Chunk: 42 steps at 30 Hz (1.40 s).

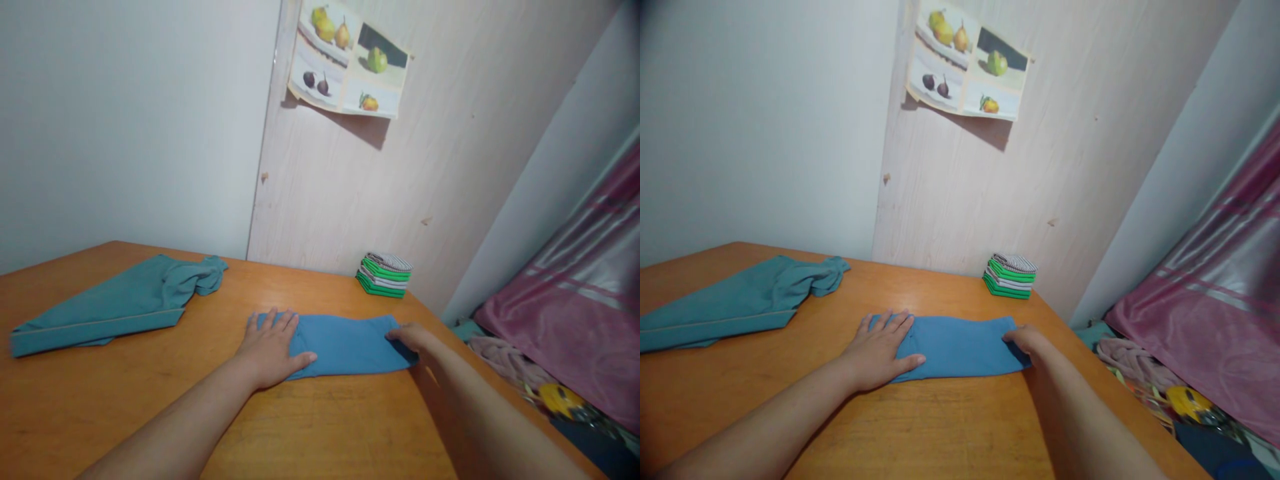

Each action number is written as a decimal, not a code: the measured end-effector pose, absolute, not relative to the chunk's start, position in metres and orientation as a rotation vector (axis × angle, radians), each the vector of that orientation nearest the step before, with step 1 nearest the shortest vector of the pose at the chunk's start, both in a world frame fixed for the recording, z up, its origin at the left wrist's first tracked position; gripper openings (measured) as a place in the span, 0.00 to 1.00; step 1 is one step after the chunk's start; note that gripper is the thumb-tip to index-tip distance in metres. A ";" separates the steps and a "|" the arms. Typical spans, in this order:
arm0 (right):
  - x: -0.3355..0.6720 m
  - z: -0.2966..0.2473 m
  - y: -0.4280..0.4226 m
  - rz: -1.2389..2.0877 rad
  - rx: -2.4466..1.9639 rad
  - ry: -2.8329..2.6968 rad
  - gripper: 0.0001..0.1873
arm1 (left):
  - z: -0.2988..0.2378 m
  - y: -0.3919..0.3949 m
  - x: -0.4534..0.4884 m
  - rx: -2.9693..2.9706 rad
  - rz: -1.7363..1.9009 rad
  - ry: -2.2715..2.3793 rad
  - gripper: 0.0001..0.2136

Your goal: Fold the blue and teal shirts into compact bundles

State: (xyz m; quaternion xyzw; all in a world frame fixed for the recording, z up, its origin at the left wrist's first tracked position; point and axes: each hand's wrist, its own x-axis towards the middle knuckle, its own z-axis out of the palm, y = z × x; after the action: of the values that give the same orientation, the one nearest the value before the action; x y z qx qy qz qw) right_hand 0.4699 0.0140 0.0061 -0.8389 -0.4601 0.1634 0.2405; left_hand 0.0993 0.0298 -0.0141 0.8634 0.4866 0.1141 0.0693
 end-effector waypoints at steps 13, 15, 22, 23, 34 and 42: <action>0.392 0.052 0.022 0.361 -2.111 -1.663 0.02 | -0.011 0.026 0.100 2.570 0.357 1.460 0.49; 0.374 0.050 0.022 0.266 -2.117 -1.750 0.02 | -0.011 0.026 0.100 2.570 0.362 1.453 0.49; 0.332 0.031 0.017 0.088 -2.181 -1.928 0.07 | -0.013 0.027 0.100 2.562 0.380 1.443 0.49; 0.328 0.029 0.016 0.078 -2.184 -1.943 0.08 | -0.014 0.027 0.100 2.561 0.386 1.444 0.49; 0.329 0.020 0.020 0.039 -2.041 -1.950 0.20 | -0.015 0.027 0.101 2.552 0.391 1.440 0.51; 0.352 0.007 0.019 -0.094 -1.866 -1.942 0.21 | -0.021 0.030 0.101 2.551 0.418 1.435 0.51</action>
State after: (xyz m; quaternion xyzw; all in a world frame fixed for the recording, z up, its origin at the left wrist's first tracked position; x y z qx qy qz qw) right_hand 0.3516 0.0190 0.0072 -0.6752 -0.7028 -0.0341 0.2214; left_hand 0.1008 0.0304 -0.0206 0.8592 0.4832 0.1408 0.0924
